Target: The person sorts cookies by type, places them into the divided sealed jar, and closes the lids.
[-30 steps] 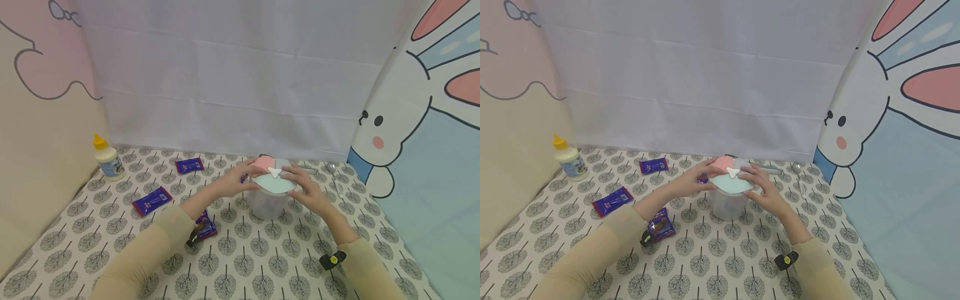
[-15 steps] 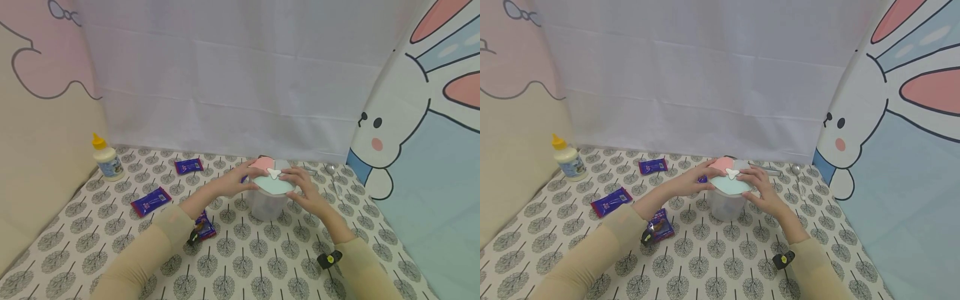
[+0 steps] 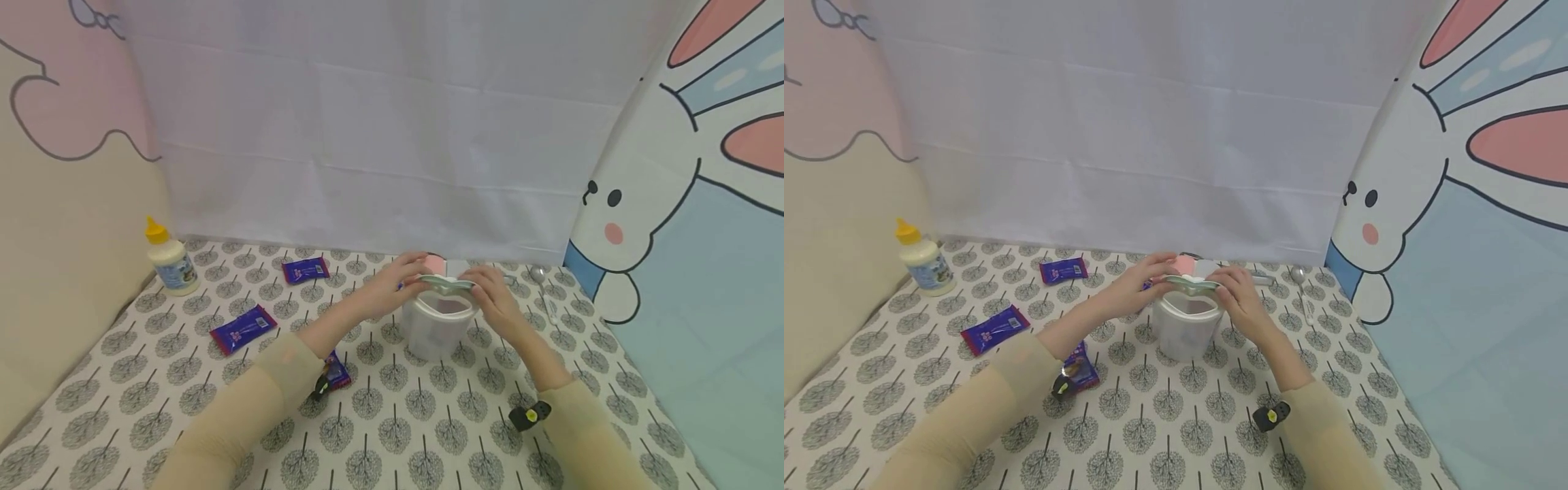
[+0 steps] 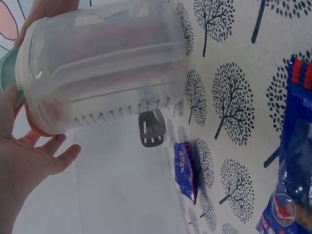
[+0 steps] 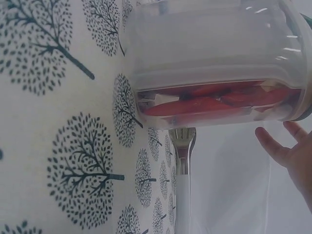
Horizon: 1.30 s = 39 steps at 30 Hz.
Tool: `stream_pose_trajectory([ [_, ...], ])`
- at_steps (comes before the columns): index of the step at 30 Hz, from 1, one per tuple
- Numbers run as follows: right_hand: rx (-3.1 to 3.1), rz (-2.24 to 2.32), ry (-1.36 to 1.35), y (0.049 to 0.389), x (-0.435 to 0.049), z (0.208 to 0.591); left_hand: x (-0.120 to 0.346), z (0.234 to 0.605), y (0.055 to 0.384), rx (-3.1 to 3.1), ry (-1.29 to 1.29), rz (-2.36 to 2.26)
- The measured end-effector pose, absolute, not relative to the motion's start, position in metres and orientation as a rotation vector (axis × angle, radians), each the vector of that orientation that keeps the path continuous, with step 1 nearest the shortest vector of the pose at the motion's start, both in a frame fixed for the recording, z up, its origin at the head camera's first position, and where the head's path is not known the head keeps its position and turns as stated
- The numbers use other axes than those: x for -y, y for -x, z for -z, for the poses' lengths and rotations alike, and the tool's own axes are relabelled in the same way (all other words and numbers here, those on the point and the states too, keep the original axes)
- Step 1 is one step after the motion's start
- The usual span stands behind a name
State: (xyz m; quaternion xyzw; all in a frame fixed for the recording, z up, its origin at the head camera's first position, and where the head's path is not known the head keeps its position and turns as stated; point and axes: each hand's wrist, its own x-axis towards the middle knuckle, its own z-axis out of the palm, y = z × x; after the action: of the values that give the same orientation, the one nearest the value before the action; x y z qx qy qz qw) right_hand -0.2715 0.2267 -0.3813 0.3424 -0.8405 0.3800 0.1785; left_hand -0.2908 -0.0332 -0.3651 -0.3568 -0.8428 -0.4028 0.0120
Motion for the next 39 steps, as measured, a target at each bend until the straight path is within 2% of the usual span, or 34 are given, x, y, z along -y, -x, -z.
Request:
stream_pose_trajectory([
  [7, 2.488, -1.151, -0.916, 0.264, -0.233, 0.388, 0.027, 0.359, 0.294, 2.583, 1.058, 1.243],
  [13, 2.360, -1.099, -1.088, 0.266, -0.232, 0.391, 0.024, 0.357, 0.295, 2.559, 1.014, 1.257],
  [18, 2.291, -1.028, -1.175, 0.253, -0.223, 0.373, 0.023, 0.357, 0.295, 2.542, 1.002, 1.262],
  [24, 2.390, -1.090, -1.124, 0.245, -0.219, 0.361, 0.027, 0.358, 0.295, 2.567, 1.009, 1.291],
  [31, 2.428, -1.225, -1.059, 0.244, -0.221, 0.367, 0.065, 0.361, 0.292, 2.696, 0.995, 1.207],
  [39, 2.398, -1.220, -1.060, 0.246, -0.220, 0.369, 0.124, 0.373, 0.261, 2.879, 0.996, 0.974],
])
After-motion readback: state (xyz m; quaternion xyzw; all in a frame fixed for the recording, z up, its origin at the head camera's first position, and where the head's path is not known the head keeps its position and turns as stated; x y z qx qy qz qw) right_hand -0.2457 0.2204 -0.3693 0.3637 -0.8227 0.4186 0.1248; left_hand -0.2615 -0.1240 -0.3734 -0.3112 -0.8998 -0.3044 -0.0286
